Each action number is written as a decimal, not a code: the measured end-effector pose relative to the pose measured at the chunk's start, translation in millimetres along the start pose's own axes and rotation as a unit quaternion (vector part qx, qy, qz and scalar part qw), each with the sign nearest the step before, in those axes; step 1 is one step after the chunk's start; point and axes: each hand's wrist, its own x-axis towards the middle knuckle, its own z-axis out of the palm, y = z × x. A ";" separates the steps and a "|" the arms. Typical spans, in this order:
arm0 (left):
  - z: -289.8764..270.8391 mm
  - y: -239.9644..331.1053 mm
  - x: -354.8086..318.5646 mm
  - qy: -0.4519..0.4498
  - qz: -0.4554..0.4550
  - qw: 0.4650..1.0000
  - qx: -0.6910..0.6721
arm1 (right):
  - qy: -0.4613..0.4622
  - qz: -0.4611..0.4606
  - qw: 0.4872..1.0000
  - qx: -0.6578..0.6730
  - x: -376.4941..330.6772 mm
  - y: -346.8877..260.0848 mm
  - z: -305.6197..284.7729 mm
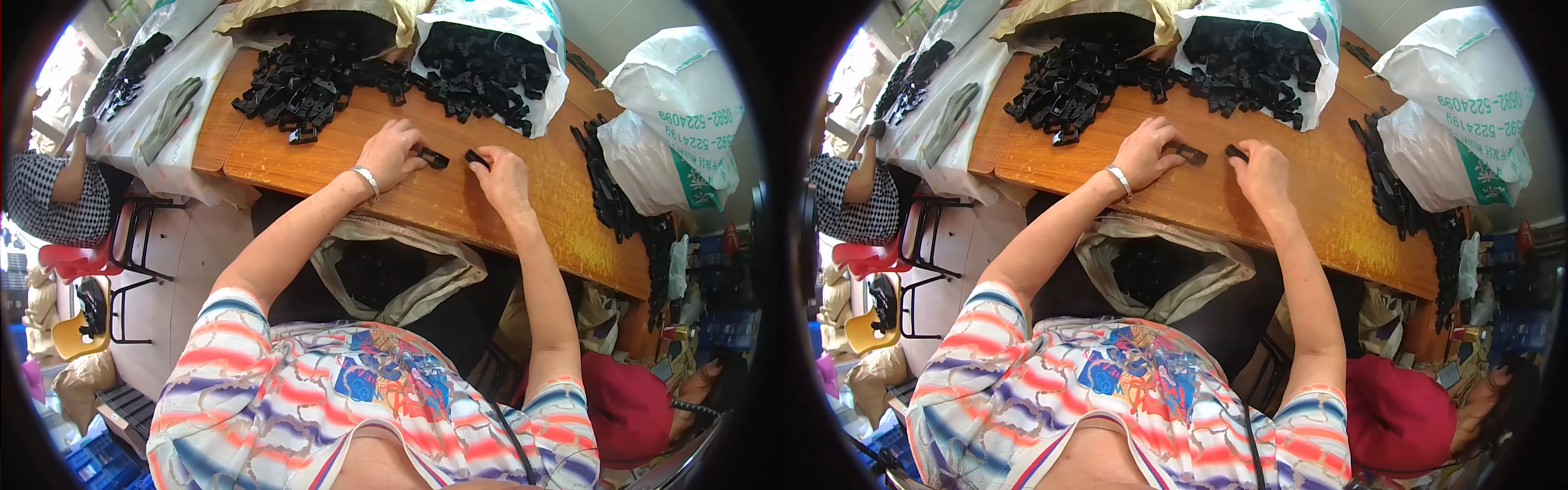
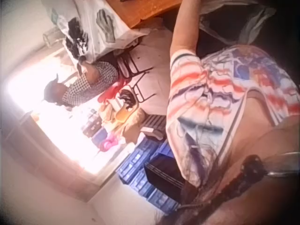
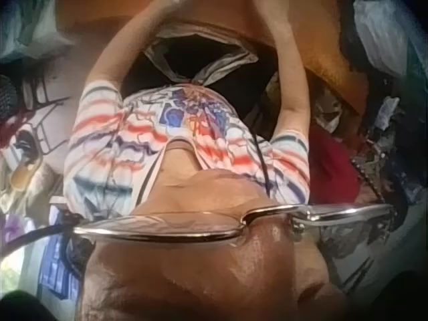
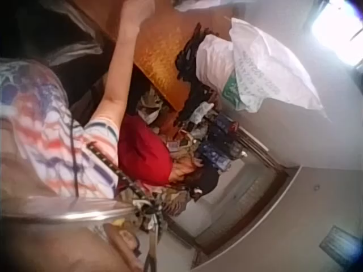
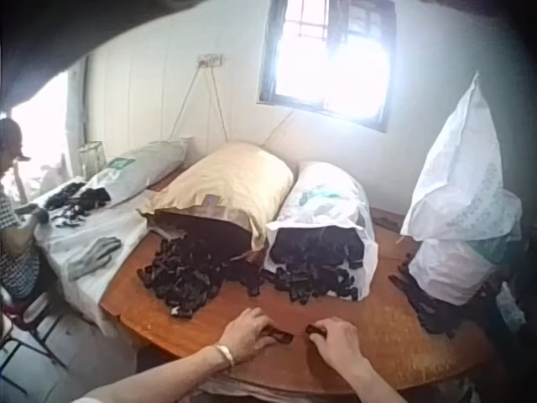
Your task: Sorting and inspecting small black plastic buckles from bags on a workbench and placing them into a collection bag.
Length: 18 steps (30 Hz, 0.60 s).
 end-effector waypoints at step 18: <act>0.1 1.6 3.2 -0.016 -0.041 0.999 -0.020 | 0.050 -0.183 0.974 0.125 -0.4 -36.8 32.8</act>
